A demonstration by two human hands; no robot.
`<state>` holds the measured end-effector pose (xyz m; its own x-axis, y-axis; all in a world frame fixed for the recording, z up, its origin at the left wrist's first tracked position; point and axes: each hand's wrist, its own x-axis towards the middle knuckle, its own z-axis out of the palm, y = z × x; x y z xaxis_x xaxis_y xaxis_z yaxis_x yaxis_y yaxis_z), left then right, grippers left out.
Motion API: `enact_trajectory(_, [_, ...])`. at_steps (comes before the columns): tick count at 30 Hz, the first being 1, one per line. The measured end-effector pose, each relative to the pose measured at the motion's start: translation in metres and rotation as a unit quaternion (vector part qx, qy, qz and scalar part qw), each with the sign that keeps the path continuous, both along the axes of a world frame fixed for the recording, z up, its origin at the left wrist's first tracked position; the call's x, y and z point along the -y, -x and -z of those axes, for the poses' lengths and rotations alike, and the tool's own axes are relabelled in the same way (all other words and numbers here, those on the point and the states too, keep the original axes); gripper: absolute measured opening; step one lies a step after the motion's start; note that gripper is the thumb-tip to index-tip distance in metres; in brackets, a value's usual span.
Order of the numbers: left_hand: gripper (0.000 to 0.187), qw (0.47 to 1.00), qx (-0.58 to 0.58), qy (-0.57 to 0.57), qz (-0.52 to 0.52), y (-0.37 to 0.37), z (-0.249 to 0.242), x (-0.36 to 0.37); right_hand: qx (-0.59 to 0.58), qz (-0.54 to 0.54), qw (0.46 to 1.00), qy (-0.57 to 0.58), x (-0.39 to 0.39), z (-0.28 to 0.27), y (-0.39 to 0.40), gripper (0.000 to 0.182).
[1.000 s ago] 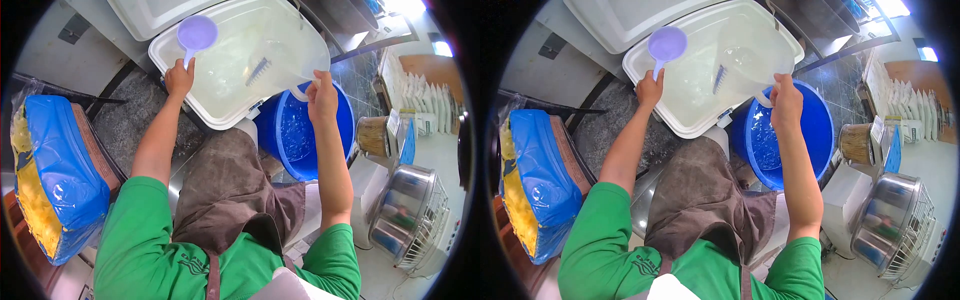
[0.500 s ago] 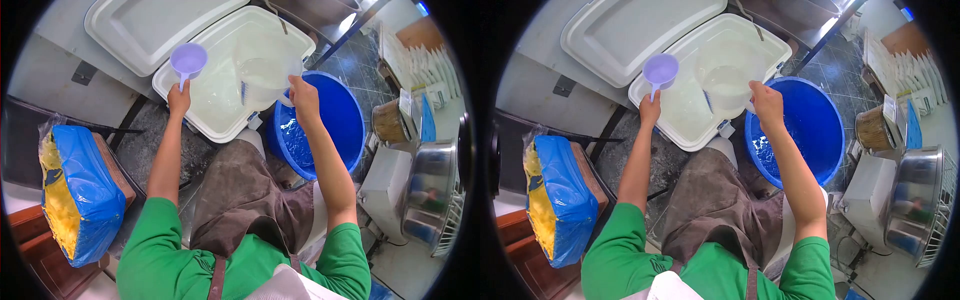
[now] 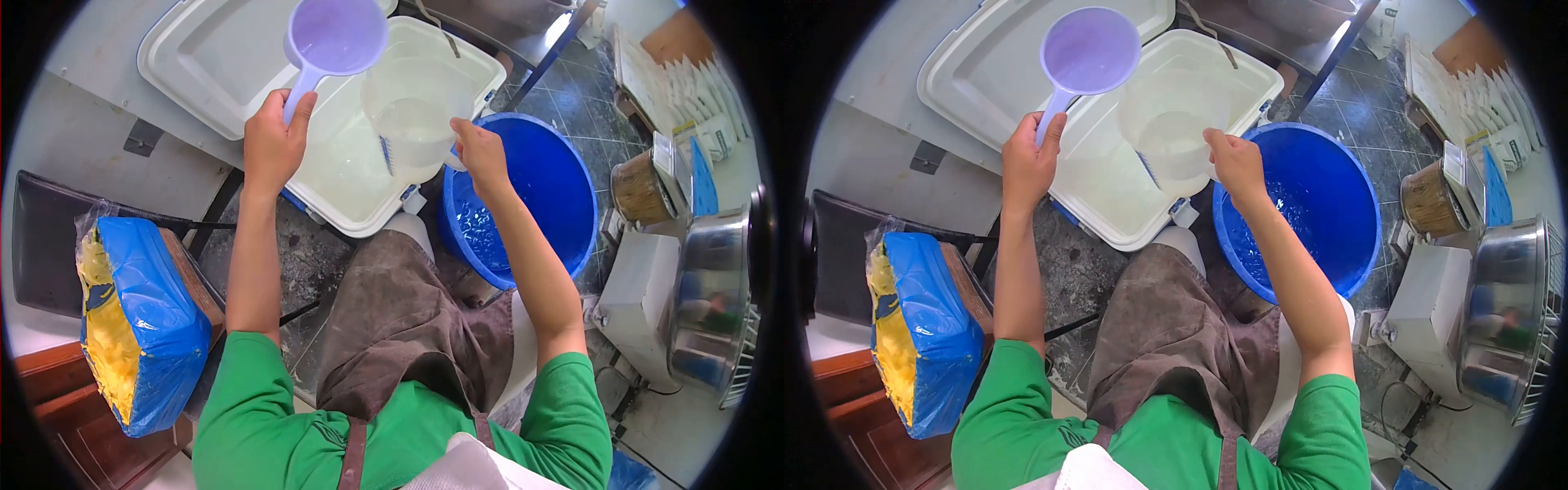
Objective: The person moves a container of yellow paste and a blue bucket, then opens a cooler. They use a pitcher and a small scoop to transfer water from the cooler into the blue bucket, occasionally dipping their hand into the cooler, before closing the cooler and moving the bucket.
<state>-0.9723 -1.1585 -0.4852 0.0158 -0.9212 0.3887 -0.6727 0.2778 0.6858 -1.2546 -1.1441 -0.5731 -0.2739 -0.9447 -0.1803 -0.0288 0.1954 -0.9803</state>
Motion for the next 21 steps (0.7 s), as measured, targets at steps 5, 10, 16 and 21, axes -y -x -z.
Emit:
enact_trajectory(5, [0.037, 0.991, 0.106, 0.066, 0.045, 0.017, -0.016, -0.003, 0.006, 0.001, 1.0, 0.015, 0.001, 0.005, 0.0, 0.042])
enact_trajectory(10, [0.033, 0.977, 0.193, 0.068, 0.066, 0.025, -0.021, -0.006, 0.0, -0.005, 1.0, 0.013, 0.0, 0.005, 0.002, 0.043])
enact_trajectory(16, [0.028, 0.953, 0.258, 0.12, 0.104, 0.026, -0.012, -0.013, 0.006, -0.007, 1.0, 0.015, 0.001, 0.009, 0.004, 0.042])
enact_trajectory(21, [0.023, 0.937, 0.292, 0.138, 0.132, 0.025, -0.008, -0.022, 0.018, -0.005, 1.0, 0.014, -0.002, 0.003, 0.0, 0.041])
